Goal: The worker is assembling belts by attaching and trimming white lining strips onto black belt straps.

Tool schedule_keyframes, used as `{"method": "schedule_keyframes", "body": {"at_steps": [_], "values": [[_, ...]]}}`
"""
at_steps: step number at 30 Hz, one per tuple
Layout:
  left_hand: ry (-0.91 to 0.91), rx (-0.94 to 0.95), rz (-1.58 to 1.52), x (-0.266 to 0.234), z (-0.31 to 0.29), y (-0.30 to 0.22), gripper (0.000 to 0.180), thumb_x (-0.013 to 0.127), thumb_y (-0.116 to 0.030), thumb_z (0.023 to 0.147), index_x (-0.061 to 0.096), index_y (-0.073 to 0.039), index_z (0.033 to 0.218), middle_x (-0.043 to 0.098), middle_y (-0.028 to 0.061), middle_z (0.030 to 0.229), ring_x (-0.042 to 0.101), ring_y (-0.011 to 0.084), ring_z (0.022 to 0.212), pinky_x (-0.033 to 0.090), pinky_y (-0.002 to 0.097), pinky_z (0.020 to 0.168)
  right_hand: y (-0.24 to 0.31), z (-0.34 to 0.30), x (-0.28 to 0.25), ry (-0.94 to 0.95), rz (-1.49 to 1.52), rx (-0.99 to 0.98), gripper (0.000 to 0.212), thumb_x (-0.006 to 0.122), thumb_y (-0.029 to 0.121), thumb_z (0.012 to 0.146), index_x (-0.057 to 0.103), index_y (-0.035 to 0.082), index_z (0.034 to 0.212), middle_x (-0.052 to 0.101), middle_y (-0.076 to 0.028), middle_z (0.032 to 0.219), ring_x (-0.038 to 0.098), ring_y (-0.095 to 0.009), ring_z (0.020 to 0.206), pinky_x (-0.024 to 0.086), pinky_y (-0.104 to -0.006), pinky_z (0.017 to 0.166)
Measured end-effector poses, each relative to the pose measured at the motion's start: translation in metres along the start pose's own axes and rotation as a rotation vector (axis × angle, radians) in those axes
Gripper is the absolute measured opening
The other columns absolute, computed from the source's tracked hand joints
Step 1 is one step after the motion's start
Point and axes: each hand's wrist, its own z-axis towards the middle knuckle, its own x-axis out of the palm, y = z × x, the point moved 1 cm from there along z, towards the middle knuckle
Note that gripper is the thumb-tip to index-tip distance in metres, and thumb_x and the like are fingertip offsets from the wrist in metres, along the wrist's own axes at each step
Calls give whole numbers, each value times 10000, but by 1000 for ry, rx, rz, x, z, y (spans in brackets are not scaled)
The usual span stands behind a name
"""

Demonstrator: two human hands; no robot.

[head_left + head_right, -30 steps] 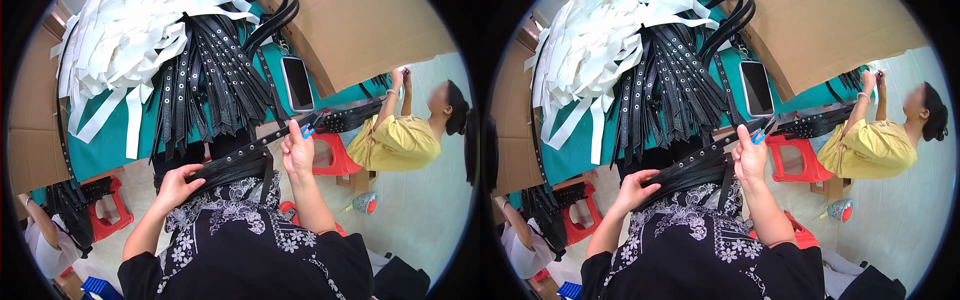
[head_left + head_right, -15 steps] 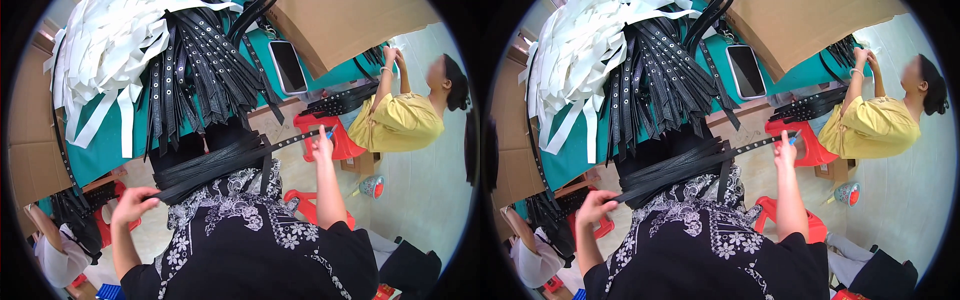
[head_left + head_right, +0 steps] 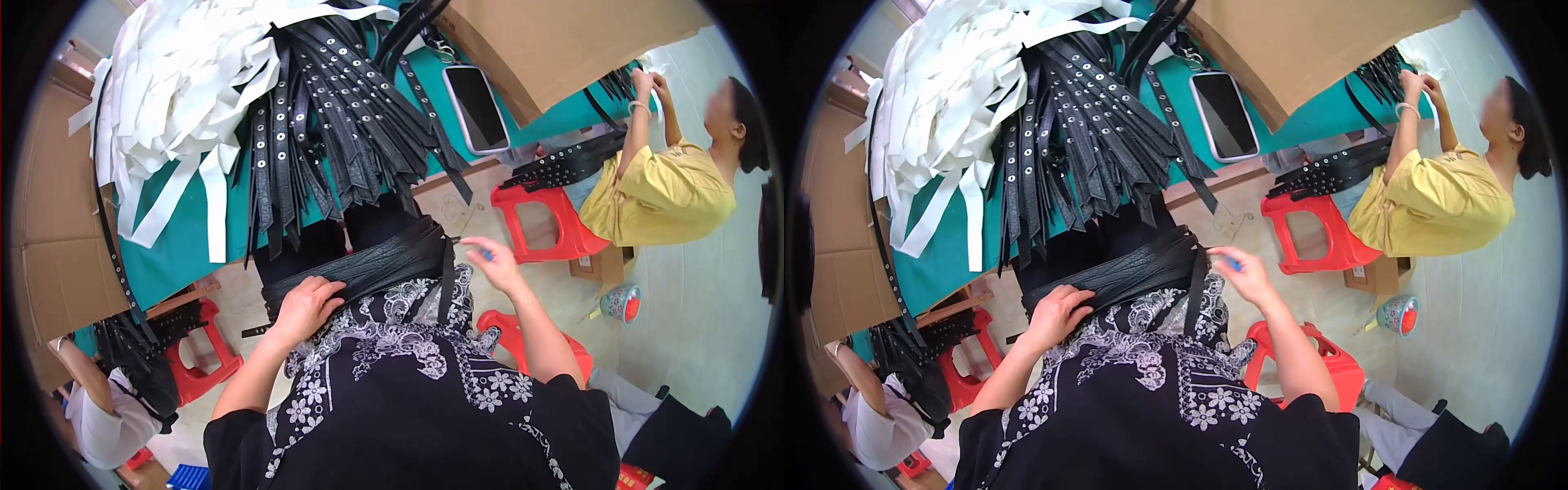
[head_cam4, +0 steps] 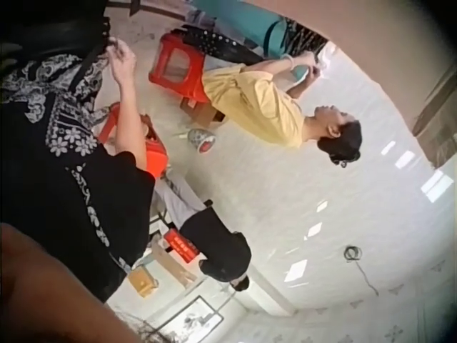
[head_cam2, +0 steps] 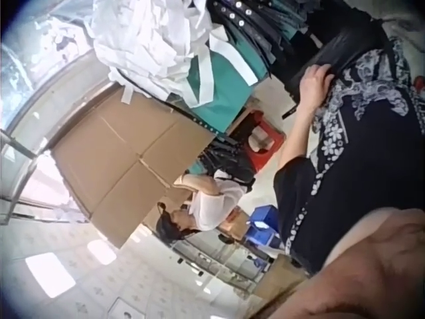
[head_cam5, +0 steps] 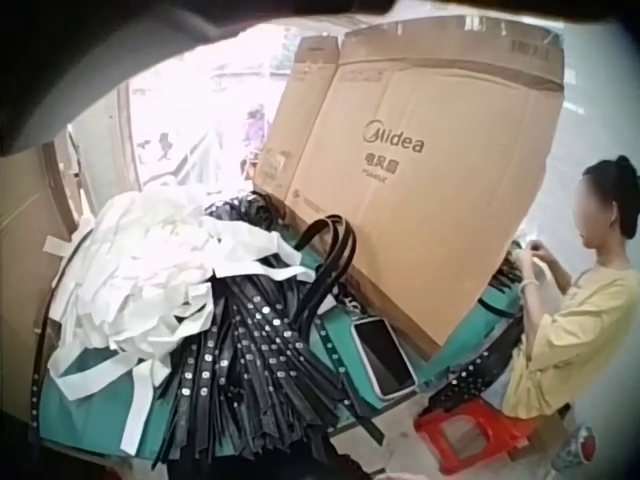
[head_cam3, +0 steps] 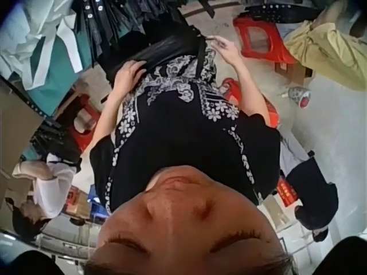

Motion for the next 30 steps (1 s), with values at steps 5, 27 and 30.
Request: {"method": "schedule_keyframes", "body": {"at_steps": [5,27,30], "values": [[-44,-31,107,-9,-6,-6,793,773,-338,522,453,-59,1191,484,136,1011,483,311,940,407,392,810,-14,-7,-3,510,-647,113,247,579,356,778,646,125,834,596,-118,643,567,-273,578,443,-336,563],[157,-190,-44,-22,-3,13,602,703,-163,565,479,-12,1103,563,184,947,543,338,893,436,391,787,76,39,46,328,-509,-160,454,644,233,730,508,177,1159,613,-151,837,591,-331,755,482,-388,627],[-46,8,144,-54,-7,6,749,734,-295,603,406,53,1179,526,215,1066,504,335,1011,396,385,880,113,53,58,405,-568,-401,346,630,215,723,568,182,1062,622,-109,748,599,-300,689,473,-391,569]]}}
